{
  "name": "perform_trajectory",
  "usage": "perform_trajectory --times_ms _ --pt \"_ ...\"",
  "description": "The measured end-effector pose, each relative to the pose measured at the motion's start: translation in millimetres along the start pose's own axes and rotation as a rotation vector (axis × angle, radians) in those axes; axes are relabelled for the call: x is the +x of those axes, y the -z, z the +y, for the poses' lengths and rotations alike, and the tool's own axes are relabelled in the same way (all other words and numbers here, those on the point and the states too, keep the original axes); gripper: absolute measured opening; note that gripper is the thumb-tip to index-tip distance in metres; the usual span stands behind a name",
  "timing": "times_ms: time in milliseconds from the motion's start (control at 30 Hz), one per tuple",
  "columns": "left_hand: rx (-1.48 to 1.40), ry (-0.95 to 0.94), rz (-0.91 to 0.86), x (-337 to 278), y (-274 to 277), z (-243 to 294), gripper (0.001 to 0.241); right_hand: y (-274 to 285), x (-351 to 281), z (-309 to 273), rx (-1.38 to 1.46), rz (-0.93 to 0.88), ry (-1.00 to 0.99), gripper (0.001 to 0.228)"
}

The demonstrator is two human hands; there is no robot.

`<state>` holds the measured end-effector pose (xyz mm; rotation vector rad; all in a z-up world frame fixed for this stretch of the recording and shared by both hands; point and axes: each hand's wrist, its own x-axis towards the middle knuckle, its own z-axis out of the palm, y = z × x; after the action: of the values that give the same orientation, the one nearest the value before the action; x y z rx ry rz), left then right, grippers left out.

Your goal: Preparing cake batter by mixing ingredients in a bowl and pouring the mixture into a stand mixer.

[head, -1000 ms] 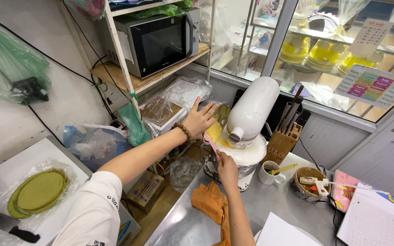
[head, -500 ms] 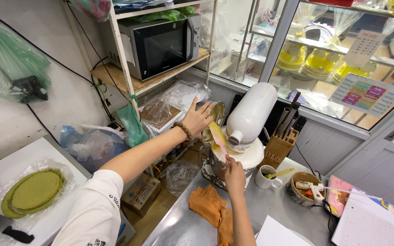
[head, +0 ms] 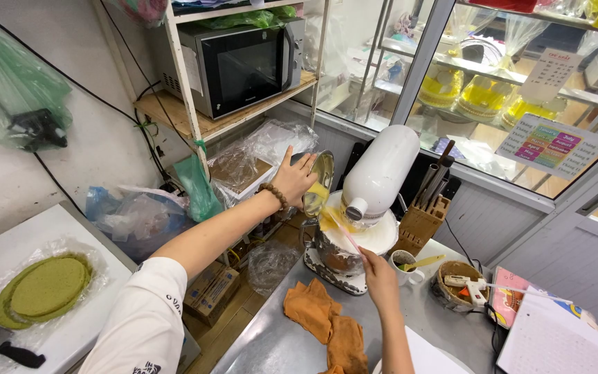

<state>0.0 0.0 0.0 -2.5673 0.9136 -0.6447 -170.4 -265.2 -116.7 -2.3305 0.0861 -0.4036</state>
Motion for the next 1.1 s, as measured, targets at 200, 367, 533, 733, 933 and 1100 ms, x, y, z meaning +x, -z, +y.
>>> perform_trajectory --times_ms 200,367,533,733,933,1100 --pt "-0.063 0.024 0.038 -2.1 1.5 -0.8 0.082 31.6 -4.9 29.5 -0.113 -0.165 -0.094 0.033" --pt "-0.087 0.025 0.056 -2.8 0.8 -0.7 0.085 49.6 -5.7 61.4 -0.065 -0.159 0.016 0.033" --pt "-0.122 0.045 0.048 -3.8 4.2 0.0 0.089 32.6 -4.8 113.7 0.226 -0.143 -0.024 0.037" --pt "-0.111 0.062 0.015 -6.0 4.0 -2.4 0.092 3.8 -20.2 155.0 0.605 -0.131 -0.202 0.038" --pt "-0.102 0.060 0.039 -8.3 -1.6 -2.7 0.091 -25.5 -29.6 135.0 0.984 -0.102 -0.517 0.039" --pt "-0.093 0.059 0.040 -8.1 -1.2 -2.6 0.091 -40.7 -28.5 129.7 1.269 -0.101 -0.628 0.039"
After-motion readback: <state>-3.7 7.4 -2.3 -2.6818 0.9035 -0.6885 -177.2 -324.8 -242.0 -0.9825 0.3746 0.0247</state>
